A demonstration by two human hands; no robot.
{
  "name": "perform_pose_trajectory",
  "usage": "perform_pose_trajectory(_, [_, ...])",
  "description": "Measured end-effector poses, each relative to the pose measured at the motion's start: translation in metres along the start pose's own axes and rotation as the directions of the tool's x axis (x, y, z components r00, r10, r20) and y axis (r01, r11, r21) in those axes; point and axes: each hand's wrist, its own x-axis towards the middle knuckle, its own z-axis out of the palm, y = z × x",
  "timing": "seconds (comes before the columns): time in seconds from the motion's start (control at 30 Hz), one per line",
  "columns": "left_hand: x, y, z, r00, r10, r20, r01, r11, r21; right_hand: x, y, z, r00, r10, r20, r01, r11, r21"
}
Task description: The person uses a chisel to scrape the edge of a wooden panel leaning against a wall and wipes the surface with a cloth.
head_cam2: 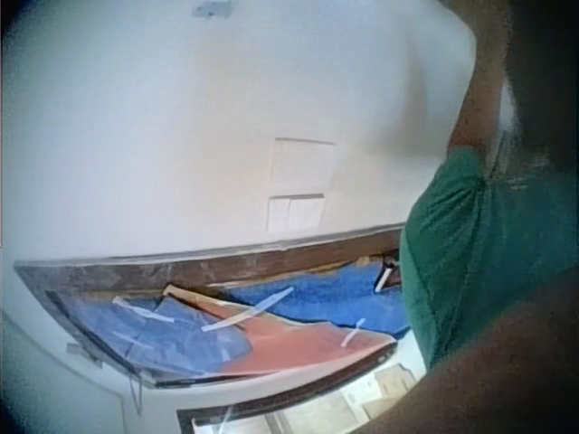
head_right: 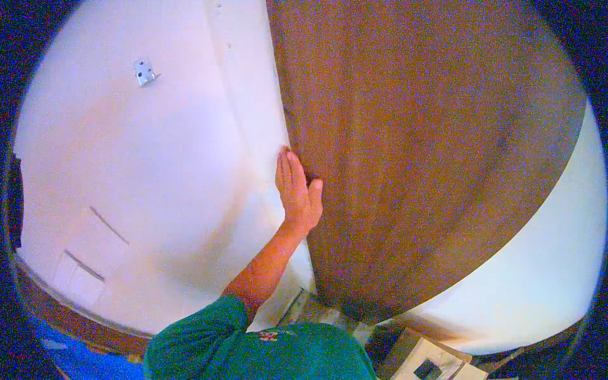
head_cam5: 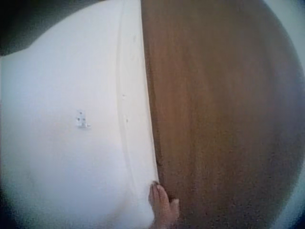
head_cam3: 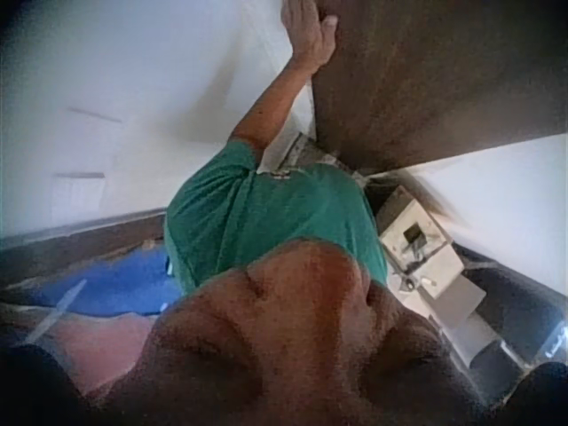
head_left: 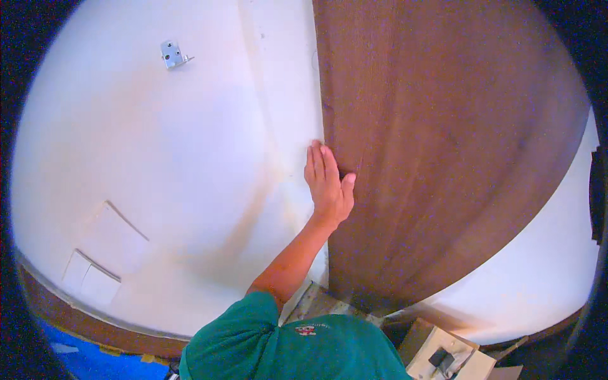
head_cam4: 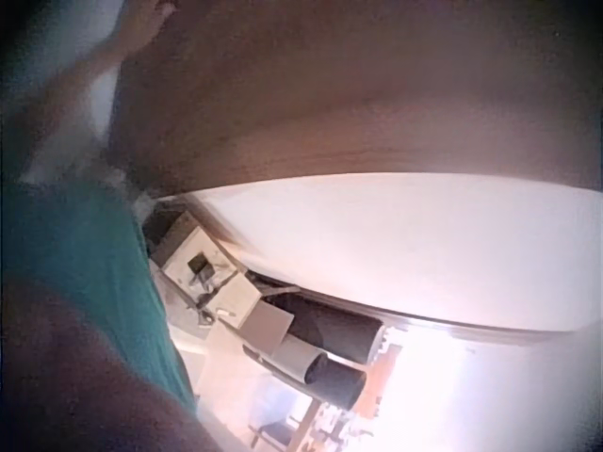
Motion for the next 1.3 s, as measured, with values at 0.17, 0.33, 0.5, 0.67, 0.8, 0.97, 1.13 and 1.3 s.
perform_pose_trajectory(0.17, [-0.031, -0.009, -0.008, 0.997, -0.010, 0.075, 0.004, 0.996, 0.084, 0.000, 0.012, 0.004, 1.000, -0.003, 0.028, 0.004, 1.000, -0.022])
perform_pose_trajectory(0.33, [0.007, -0.010, -0.010, 0.997, 0.042, 0.058, -0.049, 0.993, 0.109, -0.010, 0.035, 0.012, 0.999, 0.005, 0.038, -0.003, 0.999, -0.039])
perform_pose_trajectory(0.5, [0.031, 0.001, 0.001, 0.991, -0.056, 0.122, 0.044, 0.994, 0.103, -0.048, 0.093, 0.053, 0.999, -0.022, 0.034, 0.025, 0.997, -0.067])
perform_pose_trajectory(0.67, [0.000, -0.052, -0.007, 0.988, -0.070, 0.139, 0.049, 0.988, 0.143, -0.081, 0.139, 0.101, 0.987, -0.079, 0.137, 0.110, 0.964, -0.240])
perform_pose_trajectory(0.8, [0.018, -0.042, 0.007, 0.998, 0.019, 0.056, -0.027, 0.990, 0.135, -0.100, 0.145, 0.133, 0.949, -0.314, 0.038, 0.307, 0.884, -0.353])
perform_pose_trajectory(0.97, [0.015, -0.023, 0.004, 0.997, 0.054, 0.061, -0.061, 0.993, 0.104, -0.136, 0.116, 0.125, 0.976, -0.195, -0.099, 0.183, 0.976, -0.122])
perform_pose_trajectory(1.13, [-0.005, -0.022, 0.010, 0.995, 0.055, 0.087, -0.063, 0.994, 0.092, -0.173, 0.035, 0.008, 0.966, 0.013, -0.257, 0.052, 0.969, 0.242])
perform_pose_trajectory(1.3, [0.012, -0.017, 0.007, 0.996, 0.069, 0.063, -0.076, 0.991, 0.113, -0.203, 0.013, -0.107, 0.735, 0.265, -0.624, -0.069, 0.945, 0.320])
